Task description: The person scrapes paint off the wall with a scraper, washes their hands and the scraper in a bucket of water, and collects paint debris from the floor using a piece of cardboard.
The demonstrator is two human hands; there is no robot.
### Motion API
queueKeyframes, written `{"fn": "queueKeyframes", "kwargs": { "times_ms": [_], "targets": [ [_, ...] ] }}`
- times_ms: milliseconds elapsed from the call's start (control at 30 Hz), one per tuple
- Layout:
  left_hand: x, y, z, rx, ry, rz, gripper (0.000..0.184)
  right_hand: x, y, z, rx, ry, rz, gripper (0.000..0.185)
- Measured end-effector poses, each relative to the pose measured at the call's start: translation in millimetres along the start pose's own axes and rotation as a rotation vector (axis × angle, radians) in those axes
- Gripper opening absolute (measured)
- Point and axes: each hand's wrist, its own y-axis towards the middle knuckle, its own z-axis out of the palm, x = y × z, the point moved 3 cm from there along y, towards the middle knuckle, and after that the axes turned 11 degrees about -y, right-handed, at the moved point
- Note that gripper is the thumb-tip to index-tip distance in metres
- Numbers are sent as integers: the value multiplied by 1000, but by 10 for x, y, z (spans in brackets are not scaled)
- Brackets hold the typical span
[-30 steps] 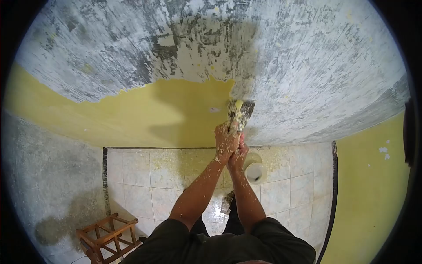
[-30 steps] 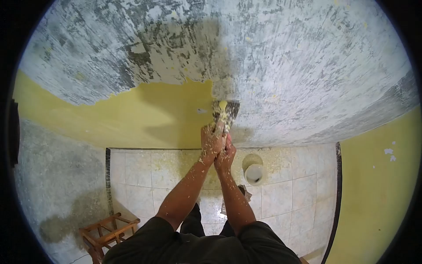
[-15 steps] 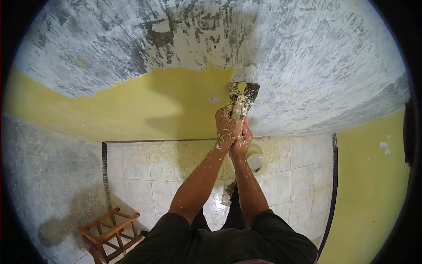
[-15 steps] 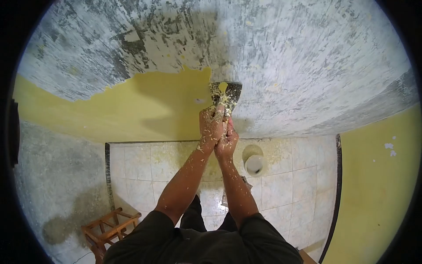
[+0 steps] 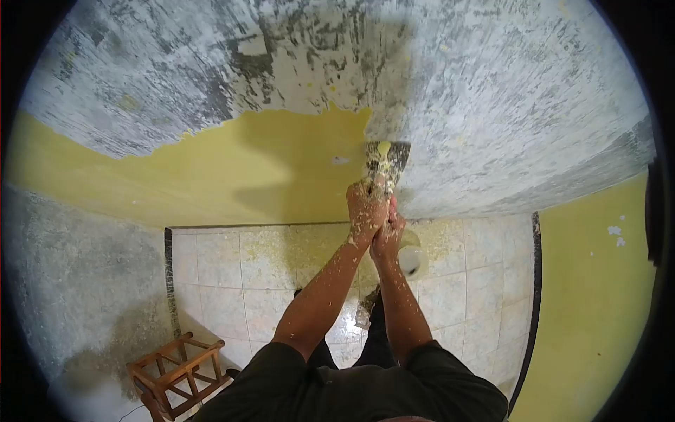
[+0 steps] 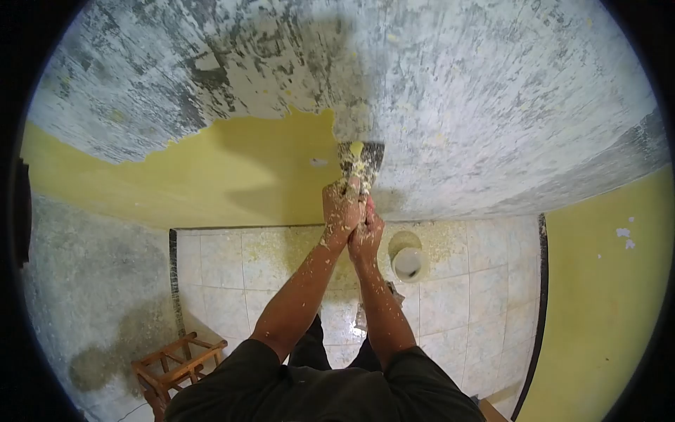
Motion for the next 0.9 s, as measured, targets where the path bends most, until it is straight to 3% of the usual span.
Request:
{"fn": "queueKeyframes", "kwargs": {
  "times_ms": [67,167,233,267,300,367,433,500,567,633,767,833,867,900],
  "targets": [
    [35,-64,17,-63,23,-18,43,23,-52,-67,36,7,9,27],
    [111,-21,14,6,-64,27,42,18,-59,-41,34,27,88,29],
    [1,48,4,-30,236,177,35,70,7,15,39,160,16,31],
    [-69,-22,42,-40,883,619,28,60,66,-33,0,127,-23,32],
    [120,-84,41,-22,886,581,28,42,4,-70,-9,111,14,32],
    [478,48,34,58,389,116,23,192,99,-38,-54,-323,-191,34],
    [-72,-7,-52,1,406,246,24,213,8,-5,41,-142,-220,35],
    [-25,-86,-89,107,-49,-115,31,73,-87,8,17,-133,-31,35],
    [-31,-147,-53,34,-177,-46,38,202,-172,-44,80,-37,155,33],
    [-455,-150,-59,25,27,89,38,296,-90,-3,32,-77,16,32],
    [-320,-11,-91,-81,71,208,37,361,11,166,-2,91,-106,31],
    [-276,-99,-133,17,104,118,34,204,-97,163,-31,143,3,33],
    [-303,-127,-106,-18,-30,-71,33,213,-14,172,-31,154,-20,33],
    [-293,24,-76,-12,-31,-57,33,261,46,152,-58,57,-8,34]
  ]
}}
